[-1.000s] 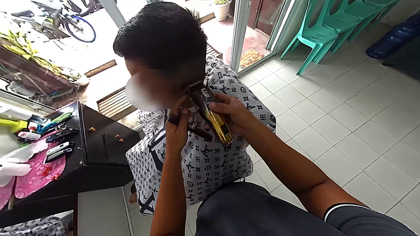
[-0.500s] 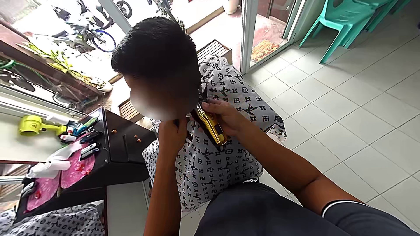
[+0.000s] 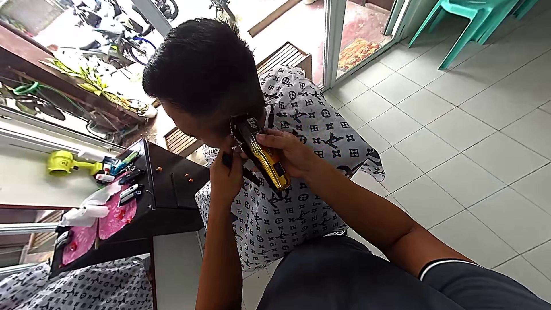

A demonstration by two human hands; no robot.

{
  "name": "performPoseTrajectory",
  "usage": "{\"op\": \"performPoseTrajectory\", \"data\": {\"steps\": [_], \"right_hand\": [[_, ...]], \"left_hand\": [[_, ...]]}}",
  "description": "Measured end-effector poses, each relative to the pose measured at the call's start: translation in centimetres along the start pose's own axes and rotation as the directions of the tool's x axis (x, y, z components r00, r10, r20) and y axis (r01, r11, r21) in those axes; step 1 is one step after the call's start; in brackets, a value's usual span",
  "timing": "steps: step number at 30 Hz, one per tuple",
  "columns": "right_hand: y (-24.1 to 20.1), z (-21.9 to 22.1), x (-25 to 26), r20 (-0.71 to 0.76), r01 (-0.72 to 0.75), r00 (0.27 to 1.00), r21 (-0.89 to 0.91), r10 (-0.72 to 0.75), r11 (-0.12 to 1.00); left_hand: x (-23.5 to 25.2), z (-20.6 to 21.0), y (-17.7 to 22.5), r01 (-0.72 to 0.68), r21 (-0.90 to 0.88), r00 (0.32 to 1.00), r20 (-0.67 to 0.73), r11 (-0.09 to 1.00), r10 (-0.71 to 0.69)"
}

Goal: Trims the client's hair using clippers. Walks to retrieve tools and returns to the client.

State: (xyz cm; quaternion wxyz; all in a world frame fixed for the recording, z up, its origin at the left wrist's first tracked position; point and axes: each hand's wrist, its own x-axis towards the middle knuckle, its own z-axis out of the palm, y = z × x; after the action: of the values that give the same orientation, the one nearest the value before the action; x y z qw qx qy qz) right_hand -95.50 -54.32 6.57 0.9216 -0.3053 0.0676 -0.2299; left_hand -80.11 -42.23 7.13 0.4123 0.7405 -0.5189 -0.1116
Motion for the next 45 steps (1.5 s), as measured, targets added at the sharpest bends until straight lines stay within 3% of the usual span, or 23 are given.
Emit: {"op": "performPoseTrajectory", "data": {"steps": [3, 24, 38, 40, 42, 45], "right_hand": [[0.0, -0.3, 0.3, 0.02, 0.042, 0.999, -0.005, -0.042, 0.999], [-2.1, -3.5, 0.4, 0.024, -0.024, 0.999, -0.102, 0.026, 0.995], [-4.7, -6.9, 2.2, 0.183, -0.034, 0.98, -0.247, 0.081, 0.968], [-5.0, -7.0, 2.2, 0.184, -0.004, 0.982, -0.213, 0.044, 0.977], [-5.0, -7.0, 1.5, 0.126, 0.058, 0.991, -0.108, -0.044, 0.992], [-4.9, -6.4, -0.1, -0.084, 0.191, 0.979, 0.076, -0.185, 0.979]], "left_hand": [[-0.1, 0.1, -0.2, 0.005, -0.03, 1.0, 0.007, 1.0, -0.005], [-0.4, 0.4, 0.4, 0.043, -0.017, 0.999, -0.005, 0.999, -0.043], [-0.6, 0.9, 0.7, 0.02, -0.022, 0.999, -0.027, 1.0, -0.02], [-0.8, 1.2, 1.4, -0.02, -0.104, 0.995, -0.095, 0.994, 0.01], [-0.6, 0.6, 2.6, -0.084, -0.322, 0.98, -0.2, 0.943, 0.019], [0.6, -2.1, 5.6, -0.081, -0.762, 0.985, -0.159, 0.642, -0.065]]}}
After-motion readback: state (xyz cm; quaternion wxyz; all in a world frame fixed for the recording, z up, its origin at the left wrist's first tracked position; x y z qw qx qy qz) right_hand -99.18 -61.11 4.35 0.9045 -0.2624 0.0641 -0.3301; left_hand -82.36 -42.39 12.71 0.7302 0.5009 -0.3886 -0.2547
